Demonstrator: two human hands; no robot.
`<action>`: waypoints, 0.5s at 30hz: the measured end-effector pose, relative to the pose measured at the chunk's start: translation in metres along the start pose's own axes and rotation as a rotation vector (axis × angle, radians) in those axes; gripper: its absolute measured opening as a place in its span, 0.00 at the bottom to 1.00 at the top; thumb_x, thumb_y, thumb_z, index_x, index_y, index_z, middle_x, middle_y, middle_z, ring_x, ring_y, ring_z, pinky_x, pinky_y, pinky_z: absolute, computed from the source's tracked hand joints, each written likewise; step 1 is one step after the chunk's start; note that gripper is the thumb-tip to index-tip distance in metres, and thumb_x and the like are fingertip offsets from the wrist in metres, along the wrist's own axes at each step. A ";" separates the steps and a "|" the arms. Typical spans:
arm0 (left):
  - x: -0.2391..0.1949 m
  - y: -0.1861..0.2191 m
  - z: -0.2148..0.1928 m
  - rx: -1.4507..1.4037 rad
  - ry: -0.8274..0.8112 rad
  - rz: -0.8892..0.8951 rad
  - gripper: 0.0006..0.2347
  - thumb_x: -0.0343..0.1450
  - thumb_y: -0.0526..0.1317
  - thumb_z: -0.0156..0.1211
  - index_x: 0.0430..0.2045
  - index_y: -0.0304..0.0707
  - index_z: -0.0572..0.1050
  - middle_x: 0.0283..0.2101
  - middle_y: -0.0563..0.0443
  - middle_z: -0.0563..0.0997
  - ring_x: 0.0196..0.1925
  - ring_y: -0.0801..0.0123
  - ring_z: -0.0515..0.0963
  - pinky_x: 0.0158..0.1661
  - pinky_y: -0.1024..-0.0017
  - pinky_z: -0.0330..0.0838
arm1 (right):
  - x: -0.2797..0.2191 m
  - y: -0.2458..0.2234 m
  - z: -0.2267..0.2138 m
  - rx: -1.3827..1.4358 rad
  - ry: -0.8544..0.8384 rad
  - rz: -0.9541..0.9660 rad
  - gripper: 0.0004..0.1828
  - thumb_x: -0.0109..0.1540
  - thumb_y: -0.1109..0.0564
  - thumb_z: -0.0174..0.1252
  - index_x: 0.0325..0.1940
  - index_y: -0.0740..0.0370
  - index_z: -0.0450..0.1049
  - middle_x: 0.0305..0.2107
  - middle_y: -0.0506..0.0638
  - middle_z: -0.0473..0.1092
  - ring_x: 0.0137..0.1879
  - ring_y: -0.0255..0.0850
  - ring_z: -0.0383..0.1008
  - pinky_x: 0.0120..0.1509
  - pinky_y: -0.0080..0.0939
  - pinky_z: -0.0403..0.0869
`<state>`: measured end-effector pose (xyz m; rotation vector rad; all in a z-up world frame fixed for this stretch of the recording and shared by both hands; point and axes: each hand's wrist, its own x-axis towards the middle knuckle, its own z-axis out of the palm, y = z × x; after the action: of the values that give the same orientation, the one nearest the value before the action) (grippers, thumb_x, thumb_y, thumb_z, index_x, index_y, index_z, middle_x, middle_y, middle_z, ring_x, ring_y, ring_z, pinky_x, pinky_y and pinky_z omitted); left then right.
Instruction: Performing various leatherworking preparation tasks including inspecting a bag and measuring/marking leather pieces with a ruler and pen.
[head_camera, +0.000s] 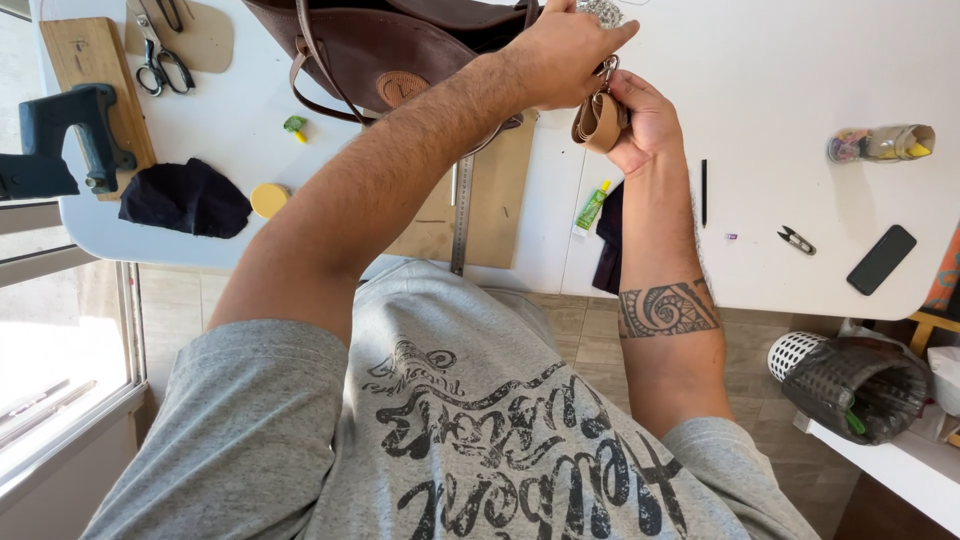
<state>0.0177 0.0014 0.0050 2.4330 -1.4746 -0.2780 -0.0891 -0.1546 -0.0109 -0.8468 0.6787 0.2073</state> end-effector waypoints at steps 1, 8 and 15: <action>-0.002 0.000 -0.005 -0.061 -0.064 -0.026 0.26 0.78 0.45 0.52 0.72 0.38 0.56 0.43 0.40 0.81 0.46 0.53 0.79 0.57 0.52 0.57 | -0.002 -0.001 0.002 -0.019 0.037 -0.007 0.08 0.63 0.64 0.62 0.29 0.63 0.72 0.27 0.53 0.73 0.32 0.43 0.71 0.37 0.45 0.71; 0.004 0.000 -0.011 -0.076 -0.121 -0.080 0.35 0.77 0.42 0.63 0.75 0.38 0.45 0.25 0.53 0.80 0.35 0.55 0.79 0.58 0.59 0.57 | 0.001 -0.003 0.008 -0.124 0.082 -0.135 0.03 0.64 0.66 0.61 0.35 0.68 0.78 0.36 0.57 0.78 0.38 0.46 0.78 0.42 0.46 0.79; 0.007 -0.002 -0.002 0.019 -0.089 -0.092 0.44 0.74 0.48 0.69 0.75 0.41 0.37 0.35 0.48 0.82 0.41 0.54 0.79 0.50 0.58 0.63 | 0.006 -0.012 -0.003 -0.283 0.233 -0.359 0.02 0.62 0.63 0.66 0.35 0.65 0.80 0.40 0.50 0.78 0.40 0.41 0.79 0.41 0.38 0.77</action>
<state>0.0233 -0.0039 0.0062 2.5374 -1.4089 -0.3985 -0.0806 -0.1658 -0.0090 -1.2611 0.7107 -0.1251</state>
